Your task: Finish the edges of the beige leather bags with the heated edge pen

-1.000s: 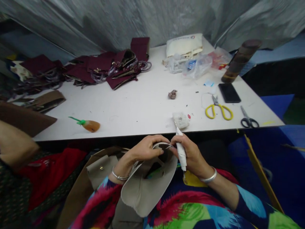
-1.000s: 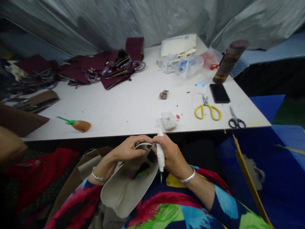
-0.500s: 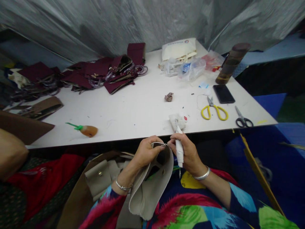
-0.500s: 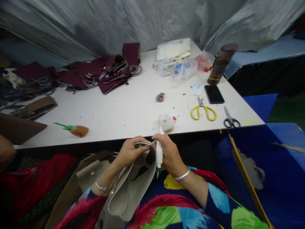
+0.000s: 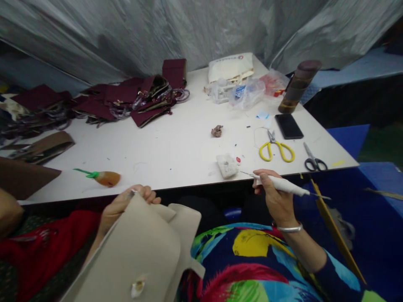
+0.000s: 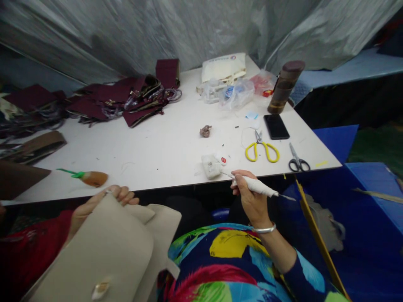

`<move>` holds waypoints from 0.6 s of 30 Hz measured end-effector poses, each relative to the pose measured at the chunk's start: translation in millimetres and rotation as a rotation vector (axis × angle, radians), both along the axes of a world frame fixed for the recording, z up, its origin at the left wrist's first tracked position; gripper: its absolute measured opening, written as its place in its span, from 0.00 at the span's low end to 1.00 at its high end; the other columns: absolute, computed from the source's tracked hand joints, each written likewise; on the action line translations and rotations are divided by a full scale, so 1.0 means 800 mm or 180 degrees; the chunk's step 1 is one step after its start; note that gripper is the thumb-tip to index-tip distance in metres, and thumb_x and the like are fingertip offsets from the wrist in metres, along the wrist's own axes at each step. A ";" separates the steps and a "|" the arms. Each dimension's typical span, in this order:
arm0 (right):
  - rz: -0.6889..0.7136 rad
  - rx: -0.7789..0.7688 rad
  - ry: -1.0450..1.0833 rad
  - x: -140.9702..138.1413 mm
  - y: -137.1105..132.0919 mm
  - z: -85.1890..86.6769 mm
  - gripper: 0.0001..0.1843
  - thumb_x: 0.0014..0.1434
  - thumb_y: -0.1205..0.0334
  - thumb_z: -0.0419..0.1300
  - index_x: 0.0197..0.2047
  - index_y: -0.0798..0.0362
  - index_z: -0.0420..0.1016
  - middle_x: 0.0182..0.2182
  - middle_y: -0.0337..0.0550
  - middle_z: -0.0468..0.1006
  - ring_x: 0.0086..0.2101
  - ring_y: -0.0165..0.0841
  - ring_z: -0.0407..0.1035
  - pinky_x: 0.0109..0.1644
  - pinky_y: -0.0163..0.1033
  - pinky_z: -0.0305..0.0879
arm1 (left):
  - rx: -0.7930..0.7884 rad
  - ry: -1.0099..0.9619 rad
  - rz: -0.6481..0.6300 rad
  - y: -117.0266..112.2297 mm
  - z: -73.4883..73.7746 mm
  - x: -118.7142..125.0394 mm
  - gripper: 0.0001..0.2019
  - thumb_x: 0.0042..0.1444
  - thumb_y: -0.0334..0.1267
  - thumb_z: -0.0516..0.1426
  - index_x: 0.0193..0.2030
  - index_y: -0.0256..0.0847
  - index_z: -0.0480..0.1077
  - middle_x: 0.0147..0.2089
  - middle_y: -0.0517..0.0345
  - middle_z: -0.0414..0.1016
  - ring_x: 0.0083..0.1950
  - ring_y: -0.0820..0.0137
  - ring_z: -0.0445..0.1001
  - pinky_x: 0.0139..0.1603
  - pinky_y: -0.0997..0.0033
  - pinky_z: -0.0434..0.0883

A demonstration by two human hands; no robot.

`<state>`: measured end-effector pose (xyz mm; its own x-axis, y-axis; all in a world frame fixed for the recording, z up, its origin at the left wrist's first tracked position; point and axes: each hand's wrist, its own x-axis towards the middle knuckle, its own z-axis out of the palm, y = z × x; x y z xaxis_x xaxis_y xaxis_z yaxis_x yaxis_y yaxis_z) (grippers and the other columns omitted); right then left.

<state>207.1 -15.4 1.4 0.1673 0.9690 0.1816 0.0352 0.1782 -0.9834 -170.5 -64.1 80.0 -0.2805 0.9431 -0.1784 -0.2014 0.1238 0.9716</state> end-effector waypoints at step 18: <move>0.0317 -0.0008 -0.0814 -0.016 0.053 -0.016 0.16 0.66 0.46 0.67 0.42 0.52 0.78 0.30 0.39 0.78 0.30 0.33 0.73 0.38 0.38 0.71 | -0.1072 0.0722 -0.0970 0.053 -0.086 0.197 0.09 0.42 0.40 0.70 0.29 0.37 0.82 0.26 0.56 0.79 0.28 0.69 0.71 0.34 0.71 0.67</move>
<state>194.6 26.8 -11.6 0.0201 0.9789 0.2034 0.2648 0.1909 -0.9452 -13.1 -21.3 11.4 -0.0684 0.8888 -0.4533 0.1042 0.4582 0.8827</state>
